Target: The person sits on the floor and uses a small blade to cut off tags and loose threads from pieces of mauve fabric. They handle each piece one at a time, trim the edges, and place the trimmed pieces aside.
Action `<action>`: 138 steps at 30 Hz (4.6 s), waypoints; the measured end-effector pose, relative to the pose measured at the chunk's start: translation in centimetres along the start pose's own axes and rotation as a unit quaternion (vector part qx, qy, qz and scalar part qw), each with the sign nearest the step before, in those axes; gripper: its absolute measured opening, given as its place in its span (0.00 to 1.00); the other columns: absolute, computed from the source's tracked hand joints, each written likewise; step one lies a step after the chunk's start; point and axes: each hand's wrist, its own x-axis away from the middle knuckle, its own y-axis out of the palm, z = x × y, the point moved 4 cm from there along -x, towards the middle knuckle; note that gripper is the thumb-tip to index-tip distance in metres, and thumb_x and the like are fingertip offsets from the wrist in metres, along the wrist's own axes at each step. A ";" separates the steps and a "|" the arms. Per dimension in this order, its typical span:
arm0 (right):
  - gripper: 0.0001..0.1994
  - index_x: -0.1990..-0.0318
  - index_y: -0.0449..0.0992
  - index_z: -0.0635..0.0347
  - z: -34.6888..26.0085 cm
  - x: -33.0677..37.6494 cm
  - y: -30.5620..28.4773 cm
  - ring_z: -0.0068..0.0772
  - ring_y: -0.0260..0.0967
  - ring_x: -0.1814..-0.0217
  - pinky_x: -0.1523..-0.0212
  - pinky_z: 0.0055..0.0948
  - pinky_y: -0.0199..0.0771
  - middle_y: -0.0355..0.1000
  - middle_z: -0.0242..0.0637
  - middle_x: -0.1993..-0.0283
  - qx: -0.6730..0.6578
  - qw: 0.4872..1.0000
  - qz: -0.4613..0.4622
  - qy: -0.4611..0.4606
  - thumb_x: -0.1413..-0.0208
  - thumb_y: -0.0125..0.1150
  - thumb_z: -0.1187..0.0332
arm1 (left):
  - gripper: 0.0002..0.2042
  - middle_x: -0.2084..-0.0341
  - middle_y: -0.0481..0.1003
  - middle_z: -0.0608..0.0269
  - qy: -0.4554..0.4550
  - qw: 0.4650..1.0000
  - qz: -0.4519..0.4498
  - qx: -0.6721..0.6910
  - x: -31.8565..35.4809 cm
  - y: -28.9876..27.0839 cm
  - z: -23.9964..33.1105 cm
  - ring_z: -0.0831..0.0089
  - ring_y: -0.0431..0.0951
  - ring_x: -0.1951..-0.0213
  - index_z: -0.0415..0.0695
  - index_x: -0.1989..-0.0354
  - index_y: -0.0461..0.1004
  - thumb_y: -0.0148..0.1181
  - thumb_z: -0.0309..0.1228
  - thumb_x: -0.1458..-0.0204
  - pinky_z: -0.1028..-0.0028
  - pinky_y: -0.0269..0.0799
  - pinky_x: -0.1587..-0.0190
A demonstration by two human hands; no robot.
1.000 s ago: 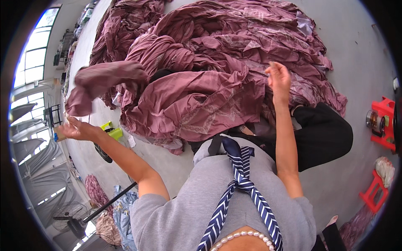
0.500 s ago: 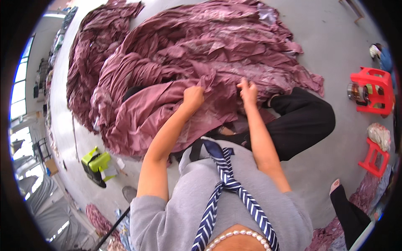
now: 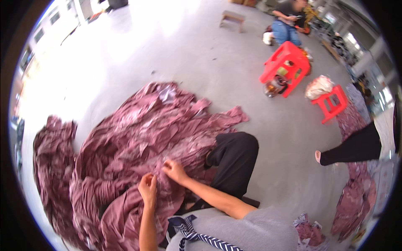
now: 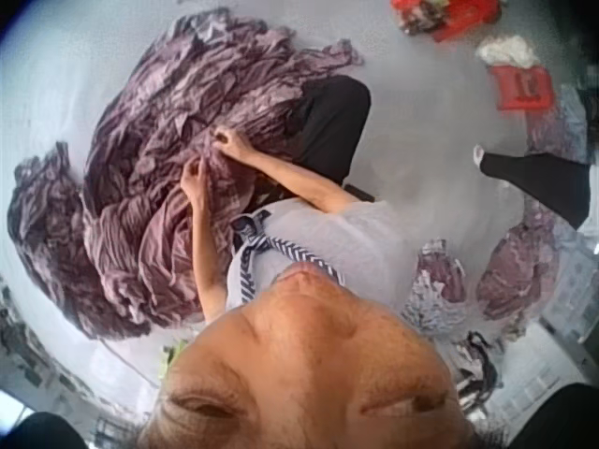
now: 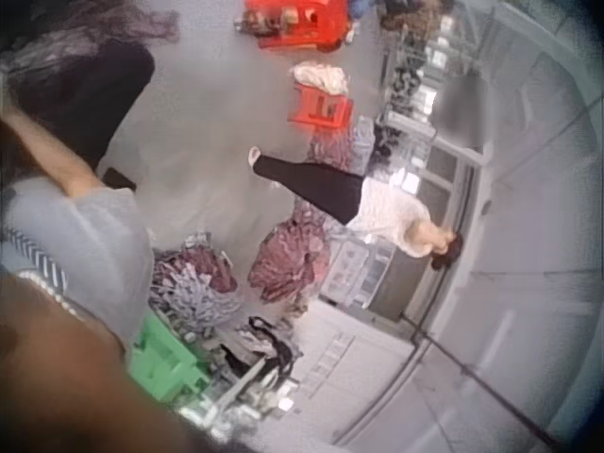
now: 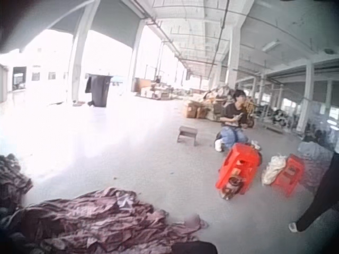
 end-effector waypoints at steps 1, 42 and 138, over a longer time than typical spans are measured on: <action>0.11 0.66 0.73 0.62 -2.1 -0.1 -0.5 0.34 0.70 0.75 0.73 0.32 0.68 0.71 0.42 0.75 0.004 0.999 -0.033 -0.008 0.54 0.62 0.65 | 0.13 0.73 0.73 0.65 -0.007 0.996 0.000 0.088 -0.5 1.3 0.4 0.81 0.70 0.77 0.36 0.62 0.72 0.62 0.32 0.50 0.81 0.66 0.76; 0.11 0.65 0.73 0.63 -13.5 0.7 -8.2 0.46 0.73 0.68 0.69 0.36 0.70 0.73 0.46 0.71 0.029 0.985 0.036 -0.165 0.55 0.63 0.69 | 0.03 0.71 0.73 0.64 0.034 0.900 -0.154 0.406 -0.9 3.7 10.1 0.79 0.73 0.70 0.40 0.69 0.71 0.57 0.26 0.47 0.81 0.72 0.67; 0.08 0.65 0.68 0.65 -19.7 0.6 -16.0 0.12 0.62 0.75 0.74 0.14 0.62 0.68 0.28 0.76 -0.074 0.984 -0.124 -0.104 0.44 0.58 0.69 | 0.10 0.71 0.76 0.61 0.139 0.872 -0.318 0.346 0.9 3.2 18.4 0.79 0.76 0.69 0.40 0.70 0.71 0.66 0.18 0.59 0.81 0.72 0.65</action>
